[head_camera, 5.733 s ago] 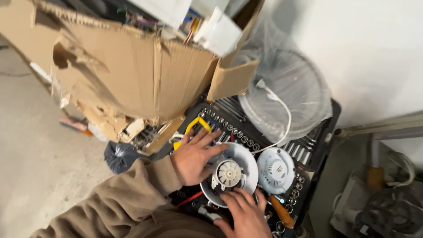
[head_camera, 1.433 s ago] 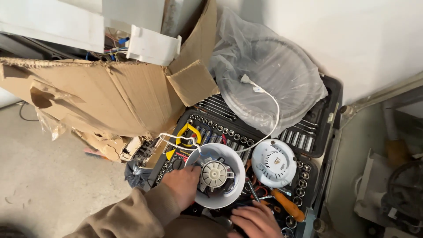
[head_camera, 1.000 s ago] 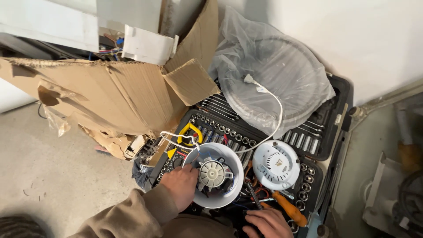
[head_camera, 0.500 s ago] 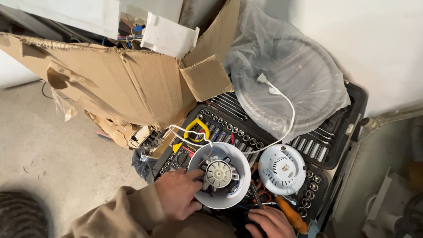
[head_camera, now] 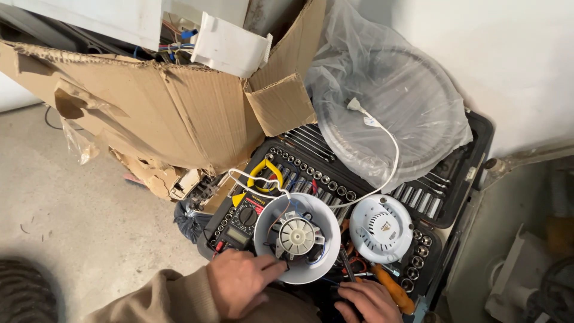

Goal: The person disassembles a white electrical component, likely a fan motor, using a socket wrench to remove screws. They separate the housing, manipulate internal wires, and then reassemble the unit by screwing the parts back together.

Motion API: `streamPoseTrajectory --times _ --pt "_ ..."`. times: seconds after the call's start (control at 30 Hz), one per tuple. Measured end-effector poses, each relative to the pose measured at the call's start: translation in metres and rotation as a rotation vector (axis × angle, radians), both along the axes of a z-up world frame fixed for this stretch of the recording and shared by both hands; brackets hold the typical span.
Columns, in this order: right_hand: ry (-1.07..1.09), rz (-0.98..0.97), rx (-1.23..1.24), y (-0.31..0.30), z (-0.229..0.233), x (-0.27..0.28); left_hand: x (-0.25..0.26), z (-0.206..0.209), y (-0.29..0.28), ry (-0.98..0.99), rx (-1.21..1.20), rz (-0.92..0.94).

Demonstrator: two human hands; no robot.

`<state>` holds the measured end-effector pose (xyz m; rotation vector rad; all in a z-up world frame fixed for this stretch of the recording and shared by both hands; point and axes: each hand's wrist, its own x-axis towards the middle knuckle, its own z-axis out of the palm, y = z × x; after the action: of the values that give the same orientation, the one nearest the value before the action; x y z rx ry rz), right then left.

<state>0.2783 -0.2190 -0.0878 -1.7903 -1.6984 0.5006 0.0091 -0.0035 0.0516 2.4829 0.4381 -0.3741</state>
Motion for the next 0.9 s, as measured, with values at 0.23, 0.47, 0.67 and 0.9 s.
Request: streamPoseTrajectory --times 0.23,0.47,0.67,0.9 --pt "0.02 -0.011 0.028 -0.003 -0.002 -0.003 -0.004 -0.009 0.003 -0.086 -0.149 0.016" --pt "-0.085 0.098 0.111 0.018 0.028 -0.02 -0.003 0.008 0.012 -0.038 -0.066 0.061" --pt "-0.18 0.291 0.179 0.057 0.056 -0.053 -0.005 0.015 0.021 -0.206 -0.027 0.114" --pt "-0.231 0.347 0.056 0.085 0.07 -0.075 -0.032 0.002 0.029 -0.458 0.047 0.325"
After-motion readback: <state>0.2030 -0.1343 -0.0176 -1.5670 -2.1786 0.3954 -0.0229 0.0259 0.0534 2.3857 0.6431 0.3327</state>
